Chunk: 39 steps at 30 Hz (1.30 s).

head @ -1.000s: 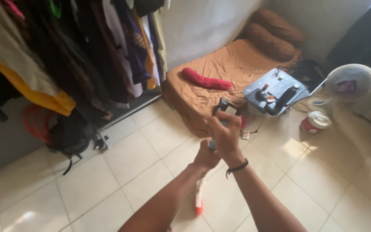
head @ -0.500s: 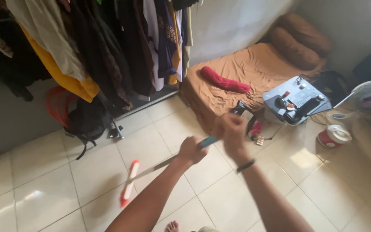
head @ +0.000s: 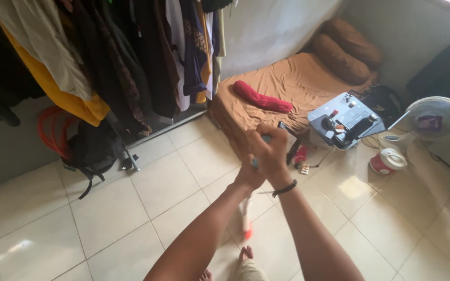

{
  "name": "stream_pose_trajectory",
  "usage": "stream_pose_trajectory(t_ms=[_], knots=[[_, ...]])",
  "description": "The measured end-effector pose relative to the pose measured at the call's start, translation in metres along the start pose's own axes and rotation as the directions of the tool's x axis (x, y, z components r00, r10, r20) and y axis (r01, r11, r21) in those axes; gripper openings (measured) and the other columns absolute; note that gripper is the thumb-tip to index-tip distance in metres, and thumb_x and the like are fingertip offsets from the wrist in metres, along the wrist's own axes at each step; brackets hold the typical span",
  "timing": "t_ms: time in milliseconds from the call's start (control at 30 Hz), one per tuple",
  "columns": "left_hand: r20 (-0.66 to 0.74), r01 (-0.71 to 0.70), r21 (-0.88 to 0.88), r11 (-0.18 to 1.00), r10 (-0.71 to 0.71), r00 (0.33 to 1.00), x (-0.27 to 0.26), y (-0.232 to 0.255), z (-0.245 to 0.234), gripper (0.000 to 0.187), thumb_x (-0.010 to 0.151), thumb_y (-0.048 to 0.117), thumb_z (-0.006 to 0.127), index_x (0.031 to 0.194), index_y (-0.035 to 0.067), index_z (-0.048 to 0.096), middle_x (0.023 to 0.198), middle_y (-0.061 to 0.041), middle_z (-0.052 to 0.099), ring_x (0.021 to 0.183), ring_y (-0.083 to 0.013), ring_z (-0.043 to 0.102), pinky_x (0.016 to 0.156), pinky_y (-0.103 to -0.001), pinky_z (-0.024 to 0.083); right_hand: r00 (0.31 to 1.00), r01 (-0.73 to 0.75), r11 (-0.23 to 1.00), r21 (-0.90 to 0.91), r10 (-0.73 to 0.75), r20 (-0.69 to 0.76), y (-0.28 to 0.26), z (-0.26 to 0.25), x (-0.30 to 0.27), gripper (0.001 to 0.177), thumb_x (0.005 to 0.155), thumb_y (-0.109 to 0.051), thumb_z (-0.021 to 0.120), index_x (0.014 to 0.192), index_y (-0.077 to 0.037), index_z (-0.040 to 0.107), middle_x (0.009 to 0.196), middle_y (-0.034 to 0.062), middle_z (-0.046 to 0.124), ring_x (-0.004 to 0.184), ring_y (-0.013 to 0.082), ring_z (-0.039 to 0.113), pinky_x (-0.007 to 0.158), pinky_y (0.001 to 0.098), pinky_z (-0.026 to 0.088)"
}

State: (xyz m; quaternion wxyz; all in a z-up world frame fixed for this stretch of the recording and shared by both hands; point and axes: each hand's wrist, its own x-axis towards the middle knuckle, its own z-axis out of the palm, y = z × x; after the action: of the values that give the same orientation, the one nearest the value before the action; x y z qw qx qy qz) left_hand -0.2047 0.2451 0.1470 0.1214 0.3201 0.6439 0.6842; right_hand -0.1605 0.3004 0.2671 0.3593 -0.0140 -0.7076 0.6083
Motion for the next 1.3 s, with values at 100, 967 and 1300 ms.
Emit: stream_pose_trajectory(t_ms=[100,967,1300], knots=[[-0.033,0.184,0.287,0.940,-0.182,0.983,-0.009,-0.011,-0.027,0.022,0.081,0.018,0.061,0.077,-0.003,0.066,0.067,-0.017,0.069,0.069,-0.0231,0.073,0.063,-0.038,0.055,0.987,-0.162,0.944,0.286,0.157,0.038,0.001,0.009,0.001,0.032,0.087,-0.001,0.062,0.058,-0.005,0.050,0.051,0.0006,0.048,0.043,0.0079,0.042,0.041,0.0261,0.029],[-0.136,-0.129,0.254,0.959,0.167,0.977,0.104,-0.052,0.013,0.037,0.079,0.024,0.072,0.098,-0.005,0.060,0.086,-0.021,0.068,0.081,-0.0309,0.070,0.068,-0.043,0.055,0.993,-0.023,0.984,0.175,0.003,0.115,0.072,-0.029,0.099,0.032,0.089,-0.001,0.062,0.059,-0.004,0.052,0.055,-0.0016,0.049,0.049,0.0047,0.041,0.044,0.0248,0.028],[-0.206,0.286,0.539,0.792,-0.206,0.957,0.092,-0.046,-0.062,0.029,0.081,0.026,0.058,0.074,-0.001,0.067,0.068,-0.024,0.067,0.068,-0.0351,0.073,0.061,-0.045,0.054,0.887,-0.429,0.634,0.644,0.162,0.432,0.133,-0.007,0.117,0.033,0.088,0.003,0.056,0.060,-0.007,0.044,0.058,-0.0021,0.041,0.049,0.0072,0.035,0.045,0.0262,0.024]])
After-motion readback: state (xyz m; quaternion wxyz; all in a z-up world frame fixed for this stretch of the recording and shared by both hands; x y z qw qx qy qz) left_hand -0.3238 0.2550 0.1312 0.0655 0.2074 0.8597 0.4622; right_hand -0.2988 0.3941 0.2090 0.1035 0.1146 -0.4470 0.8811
